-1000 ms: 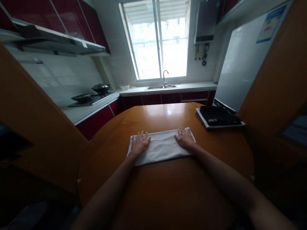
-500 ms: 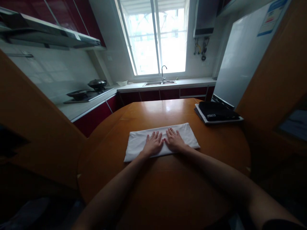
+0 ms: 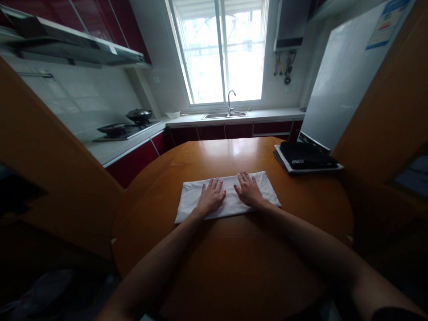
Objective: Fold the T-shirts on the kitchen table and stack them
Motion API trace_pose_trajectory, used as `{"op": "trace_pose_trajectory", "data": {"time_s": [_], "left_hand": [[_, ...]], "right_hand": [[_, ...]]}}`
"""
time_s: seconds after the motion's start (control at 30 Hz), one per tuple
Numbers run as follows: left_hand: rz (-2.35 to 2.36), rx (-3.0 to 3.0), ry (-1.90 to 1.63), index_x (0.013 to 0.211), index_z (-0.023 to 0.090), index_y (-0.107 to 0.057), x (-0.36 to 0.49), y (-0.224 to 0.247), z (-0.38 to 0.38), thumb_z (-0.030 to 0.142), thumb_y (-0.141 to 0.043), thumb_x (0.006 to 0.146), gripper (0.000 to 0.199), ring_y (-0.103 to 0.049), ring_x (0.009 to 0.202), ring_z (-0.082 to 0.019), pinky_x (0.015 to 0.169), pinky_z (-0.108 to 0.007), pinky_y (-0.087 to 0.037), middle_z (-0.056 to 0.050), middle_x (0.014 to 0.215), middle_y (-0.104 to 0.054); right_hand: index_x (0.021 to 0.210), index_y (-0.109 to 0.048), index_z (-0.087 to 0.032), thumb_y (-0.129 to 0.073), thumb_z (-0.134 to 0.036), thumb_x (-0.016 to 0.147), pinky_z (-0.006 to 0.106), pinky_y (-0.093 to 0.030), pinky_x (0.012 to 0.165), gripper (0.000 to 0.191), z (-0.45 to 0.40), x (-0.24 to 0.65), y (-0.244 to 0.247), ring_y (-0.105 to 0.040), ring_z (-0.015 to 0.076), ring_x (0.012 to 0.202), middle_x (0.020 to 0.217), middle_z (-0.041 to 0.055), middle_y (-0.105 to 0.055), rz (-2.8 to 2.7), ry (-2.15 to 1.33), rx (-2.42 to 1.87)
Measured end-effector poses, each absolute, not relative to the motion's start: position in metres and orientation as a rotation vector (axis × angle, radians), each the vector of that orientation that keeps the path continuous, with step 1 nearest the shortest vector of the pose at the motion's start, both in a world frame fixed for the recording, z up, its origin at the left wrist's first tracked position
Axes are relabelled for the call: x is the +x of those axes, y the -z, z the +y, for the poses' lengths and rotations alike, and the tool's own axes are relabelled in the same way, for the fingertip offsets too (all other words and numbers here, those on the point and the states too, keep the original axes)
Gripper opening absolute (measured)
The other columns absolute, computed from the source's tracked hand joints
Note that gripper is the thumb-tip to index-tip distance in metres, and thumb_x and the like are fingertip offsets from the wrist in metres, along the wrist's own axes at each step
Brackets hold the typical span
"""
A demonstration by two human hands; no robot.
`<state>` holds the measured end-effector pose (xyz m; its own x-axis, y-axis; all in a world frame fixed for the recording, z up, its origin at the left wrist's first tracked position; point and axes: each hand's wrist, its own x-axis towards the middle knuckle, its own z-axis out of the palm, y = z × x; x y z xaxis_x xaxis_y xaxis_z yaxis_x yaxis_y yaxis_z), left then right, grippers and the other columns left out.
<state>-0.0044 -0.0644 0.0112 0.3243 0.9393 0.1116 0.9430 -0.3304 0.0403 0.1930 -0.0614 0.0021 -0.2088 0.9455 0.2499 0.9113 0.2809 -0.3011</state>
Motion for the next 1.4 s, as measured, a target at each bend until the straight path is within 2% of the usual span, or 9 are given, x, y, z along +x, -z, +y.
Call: {"op": "trace_pose_trajectory", "data": {"time_s": [0.17,0.37,0.5,0.63,0.7,0.83,0.97,1.17,1.4], "left_hand": [[-1.939,-2.526,0.120,0.157,0.018,-0.031,-0.012,-0.012,-0.058,0.048,-0.028,0.103,0.062,-0.014,0.154,-0.033,0.120,-0.061,-0.015,-0.014,0.166,-0.019],[-1.926,-2.521,0.153,0.157,0.017,-0.032,-0.011,-0.011,-0.056,0.047,-0.028,0.102,0.062,-0.015,0.154,-0.032,0.120,-0.061,-0.015,-0.014,0.166,-0.020],[-1.921,-2.513,0.215,0.156,0.016,-0.034,-0.012,-0.012,-0.052,0.045,-0.031,0.102,0.062,-0.017,0.153,-0.032,0.120,-0.061,-0.015,-0.013,0.166,-0.022],[-1.914,-2.521,0.245,0.155,0.017,-0.036,-0.013,-0.009,-0.048,0.046,-0.031,0.102,0.060,-0.018,0.153,-0.032,0.120,-0.061,-0.014,-0.013,0.165,-0.024],[-1.916,-2.547,0.239,0.154,0.017,-0.037,-0.013,-0.008,-0.048,0.049,-0.032,0.102,0.062,-0.018,0.153,-0.033,0.119,-0.062,-0.014,-0.014,0.165,-0.025],[-1.885,-2.507,0.369,0.153,0.017,-0.040,-0.013,-0.012,-0.051,0.050,-0.032,0.102,0.061,-0.022,0.152,-0.033,0.120,-0.060,-0.016,-0.014,0.163,-0.030],[-1.967,-2.397,0.431,0.153,0.018,-0.042,-0.022,-0.013,-0.049,0.049,-0.033,0.102,0.060,-0.022,0.151,-0.035,0.119,-0.063,-0.015,-0.014,0.162,-0.031],[-2.093,-2.386,0.329,0.153,0.019,-0.041,-0.031,-0.008,-0.045,0.053,-0.033,0.101,0.063,-0.017,0.152,-0.040,0.116,-0.070,-0.012,-0.016,0.163,-0.027],[-1.687,-2.579,0.391,0.151,0.019,-0.043,-0.003,-0.009,-0.058,0.046,-0.037,0.102,0.056,-0.023,0.151,-0.033,0.119,-0.060,-0.019,-0.014,0.163,-0.031]], "right_hand": [[0.156,-0.029,-0.005,-0.035,-0.044,0.101,0.051,-0.010,0.122,0.068,-0.053,0.204,-0.001,-0.015,0.0285,0.154,0.165,0.0194,-0.022,-2.171,-0.203,-1.810],[0.157,-0.027,-0.006,-0.033,-0.044,0.102,0.052,-0.008,0.122,0.067,-0.046,0.211,-0.004,-0.012,0.0269,0.154,0.165,0.0193,-0.019,-2.122,-0.090,-1.791],[0.153,-0.035,-0.004,-0.035,-0.044,0.101,0.053,-0.010,0.121,0.065,-0.042,0.215,0.001,-0.017,0.0298,0.153,0.164,0.0209,-0.022,-2.165,-0.185,-1.854],[0.152,-0.037,-0.005,-0.036,-0.040,0.102,0.053,-0.010,0.121,0.061,-0.040,0.221,-0.002,-0.022,0.0302,0.151,0.163,0.0213,-0.027,-2.085,-0.089,-1.866],[0.150,-0.040,-0.006,-0.040,-0.037,0.100,0.048,-0.017,0.120,0.059,-0.037,0.231,-0.009,-0.028,0.0299,0.148,0.160,0.0213,-0.034,-1.998,-0.067,-1.925],[0.133,-0.059,-0.006,-0.050,-0.038,0.096,0.043,-0.040,0.105,0.050,-0.029,0.264,-0.025,-0.048,0.0352,0.133,0.140,0.0259,-0.055,-1.828,-0.143,-2.092],[0.104,-0.072,-0.006,-0.058,-0.035,0.091,0.034,-0.049,0.084,0.035,-0.019,0.297,-0.034,-0.065,0.0326,0.107,0.108,0.0252,-0.070,-1.782,-0.286,-2.180],[0.073,-0.072,-0.010,-0.067,-0.028,0.082,0.024,-0.041,0.057,0.021,-0.015,0.308,-0.039,-0.066,0.0208,0.069,0.063,0.0100,-0.065,-1.754,-0.507,-2.177],[0.056,-0.062,-0.012,-0.074,-0.018,0.073,0.025,-0.032,0.050,0.021,-0.020,0.303,-0.044,-0.055,0.0161,0.055,0.049,0.0031,-0.052,-1.655,-0.654,-2.107]]}}
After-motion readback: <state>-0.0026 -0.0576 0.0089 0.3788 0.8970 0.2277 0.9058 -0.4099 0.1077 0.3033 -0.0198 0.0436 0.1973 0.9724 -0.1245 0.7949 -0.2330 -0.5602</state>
